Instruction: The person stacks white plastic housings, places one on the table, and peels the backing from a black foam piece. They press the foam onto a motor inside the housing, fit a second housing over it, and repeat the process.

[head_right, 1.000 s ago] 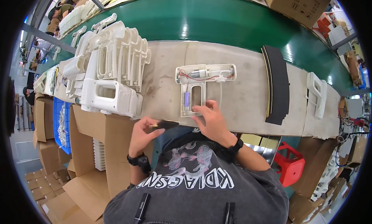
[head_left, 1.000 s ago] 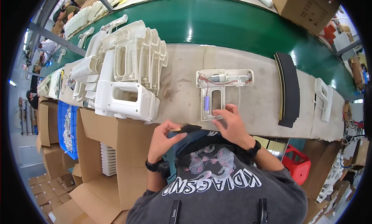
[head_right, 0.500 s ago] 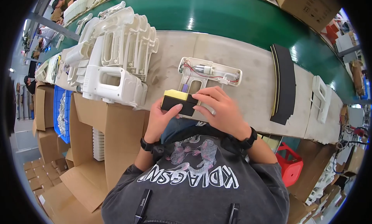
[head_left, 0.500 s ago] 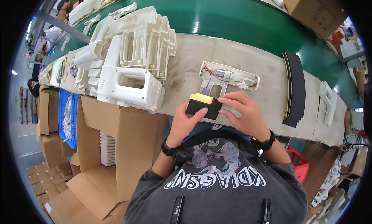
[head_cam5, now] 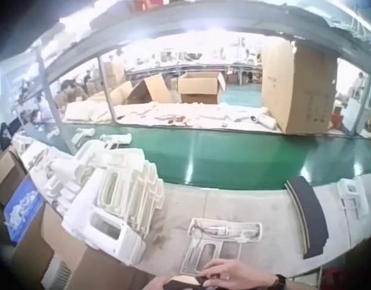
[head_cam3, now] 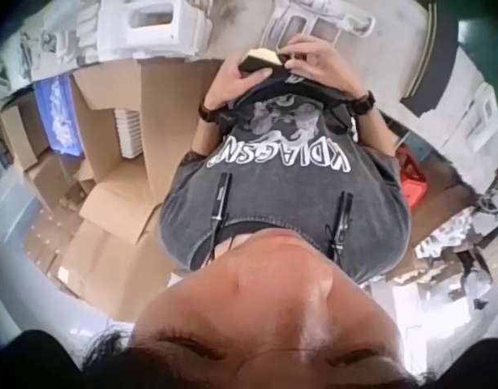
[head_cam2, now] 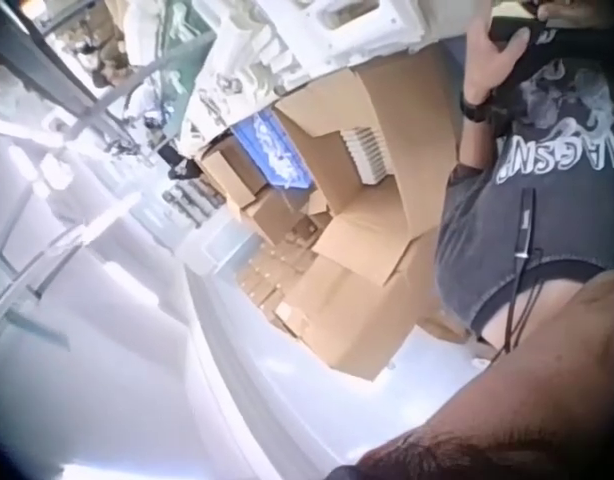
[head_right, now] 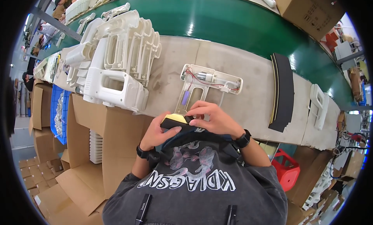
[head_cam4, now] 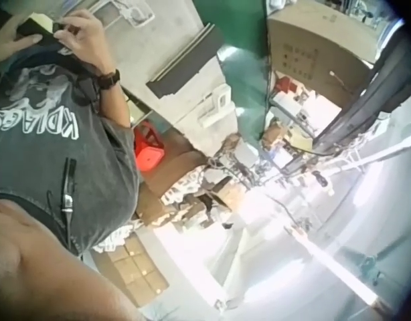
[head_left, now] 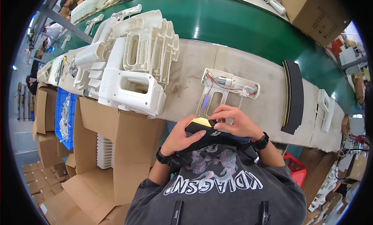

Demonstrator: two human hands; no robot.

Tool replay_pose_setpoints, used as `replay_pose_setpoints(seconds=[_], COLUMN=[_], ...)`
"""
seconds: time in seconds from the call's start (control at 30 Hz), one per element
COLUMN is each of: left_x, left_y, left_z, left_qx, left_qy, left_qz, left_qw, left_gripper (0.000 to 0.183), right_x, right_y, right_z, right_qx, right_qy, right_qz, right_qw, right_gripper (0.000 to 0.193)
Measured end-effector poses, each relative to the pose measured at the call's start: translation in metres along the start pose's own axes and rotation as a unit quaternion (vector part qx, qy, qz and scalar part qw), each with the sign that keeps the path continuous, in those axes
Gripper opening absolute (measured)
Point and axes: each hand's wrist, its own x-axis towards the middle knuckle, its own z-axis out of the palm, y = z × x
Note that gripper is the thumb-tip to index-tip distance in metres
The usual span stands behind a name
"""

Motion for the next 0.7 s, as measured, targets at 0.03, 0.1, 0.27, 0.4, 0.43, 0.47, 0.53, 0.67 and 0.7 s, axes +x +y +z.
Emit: replay_pose_setpoints(seconds=[0.03, 0.1, 0.27, 0.4, 0.43, 0.47, 0.53, 0.67, 0.7], left_x=[-0.002, -0.001, 0.006, 0.008, 0.007, 0.007, 0.006, 0.005, 0.005], left_y=[-0.002, -0.005, -0.009, -0.019, -0.018, -0.016, -0.016, -0.013, -0.012], left_z=[0.001, 0.003, 0.004, 0.008, 0.009, 0.009, 0.01, 0.015, 0.016], left_qx=[-0.026, -0.053, -0.096, -0.1, -0.1, -0.095, -0.091, -0.113, -0.128], left_qy=[0.011, 0.02, 0.108, 0.121, 0.121, 0.119, 0.118, 0.151, 0.166], left_qz=[-0.004, -0.009, -0.009, -0.023, -0.023, -0.027, -0.029, -0.014, -0.009], left_qw=[1.0, 0.998, 0.989, 0.987, 0.987, 0.988, 0.988, 0.982, 0.978], left_gripper=[0.034, 0.034, 0.038, 0.038, 0.038, 0.038, 0.037, 0.035, 0.033], right_x=[0.001, 0.007, 0.033, 0.044, 0.045, 0.046, 0.048, 0.049, 0.048], right_y=[0.001, 0.013, 0.015, 0.021, 0.02, 0.021, 0.024, 0.025, 0.026], right_z=[0.0, -0.007, -0.039, -0.05, -0.05, -0.051, -0.053, -0.052, -0.051], right_qx=[-0.009, -0.023, -0.223, -0.412, -0.423, -0.423, -0.415, -0.446, -0.442], right_qy=[0.006, 0.058, 0.329, 0.278, 0.268, 0.268, 0.247, 0.223, 0.224], right_qz=[-0.04, -0.05, 0.016, -0.056, -0.054, -0.054, -0.05, -0.044, -0.037], right_qw=[0.999, 0.997, 0.917, 0.866, 0.864, 0.864, 0.874, 0.865, 0.868], right_gripper=[0.026, 0.024, 0.024, 0.027, 0.029, 0.029, 0.028, 0.028, 0.029])
